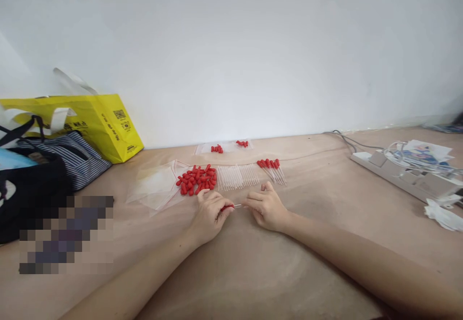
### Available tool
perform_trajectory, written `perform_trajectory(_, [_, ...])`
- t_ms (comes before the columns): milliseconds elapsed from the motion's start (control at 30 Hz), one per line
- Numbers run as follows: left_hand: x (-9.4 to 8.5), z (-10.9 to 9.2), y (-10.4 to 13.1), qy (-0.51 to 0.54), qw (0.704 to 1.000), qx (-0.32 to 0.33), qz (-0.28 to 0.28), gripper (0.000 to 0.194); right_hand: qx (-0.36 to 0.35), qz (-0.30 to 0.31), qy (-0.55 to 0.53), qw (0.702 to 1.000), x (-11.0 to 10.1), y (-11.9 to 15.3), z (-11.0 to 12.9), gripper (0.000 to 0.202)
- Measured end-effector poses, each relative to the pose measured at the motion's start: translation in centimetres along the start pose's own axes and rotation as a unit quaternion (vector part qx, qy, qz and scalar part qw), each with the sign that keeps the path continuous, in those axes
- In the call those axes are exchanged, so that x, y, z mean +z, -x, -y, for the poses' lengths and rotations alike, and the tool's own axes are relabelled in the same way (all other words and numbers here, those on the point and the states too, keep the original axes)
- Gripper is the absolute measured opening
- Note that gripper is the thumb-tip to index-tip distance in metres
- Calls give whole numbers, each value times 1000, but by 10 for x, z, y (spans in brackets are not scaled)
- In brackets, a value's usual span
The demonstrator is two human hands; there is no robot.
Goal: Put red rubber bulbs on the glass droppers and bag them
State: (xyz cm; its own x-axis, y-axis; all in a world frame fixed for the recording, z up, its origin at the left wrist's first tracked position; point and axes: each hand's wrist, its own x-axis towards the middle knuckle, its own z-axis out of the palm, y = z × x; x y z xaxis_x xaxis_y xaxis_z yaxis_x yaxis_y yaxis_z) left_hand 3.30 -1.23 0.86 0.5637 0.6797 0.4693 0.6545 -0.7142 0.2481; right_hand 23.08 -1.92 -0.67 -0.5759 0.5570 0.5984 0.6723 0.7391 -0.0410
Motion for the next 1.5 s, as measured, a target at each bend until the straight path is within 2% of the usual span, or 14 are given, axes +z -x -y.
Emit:
perform_trajectory(200, [1, -2, 2, -6, 1000, 14, -17, 18, 16, -13, -8, 1000, 1, -2, 4, 20])
perform_trajectory(467, [2, 0, 3, -13, 999, 11, -38, 19, 21, -1, -14, 1000, 6, -9, 9, 19])
perform_trajectory(667, [2, 1, 1, -7, 999, 11, -31, 20, 31, 21, -36, 999, 9, -12, 7, 19])
perform_trajectory(933, [-3, 11, -1, -4, 1000, 1, -5, 17, 38, 56, -70, 995, -2, -12, -4, 20])
perform_trajectory(1067, [-2, 11, 1, -10, 1000, 11, -15, 17, 24, 43, -38, 998, -4, -9, -4, 19])
perform_trajectory(1167, [-2, 10, 1, -20, 1000, -14, -14, 17, 26, 38, -6, 999, -3, -9, -4, 19])
perform_trajectory(1233, [-3, 12, 0, -27, 998, -54, -20, 28, 70, 34, 14, 997, -2, -9, -11, 19])
perform_trajectory(1333, [-3, 18, -2, -39, 991, -123, -36, 55, 232, 13, 51, 971, -1, -12, -31, 22])
perform_trajectory(1433, [-2, 23, -3, -54, 985, -158, -39, 47, 383, 15, 88, 919, 1, -16, -52, 24])
perform_trajectory(1500, [-1, 25, -4, -56, 985, -160, -35, 38, 435, 35, 104, 894, 3, -21, -61, 23])
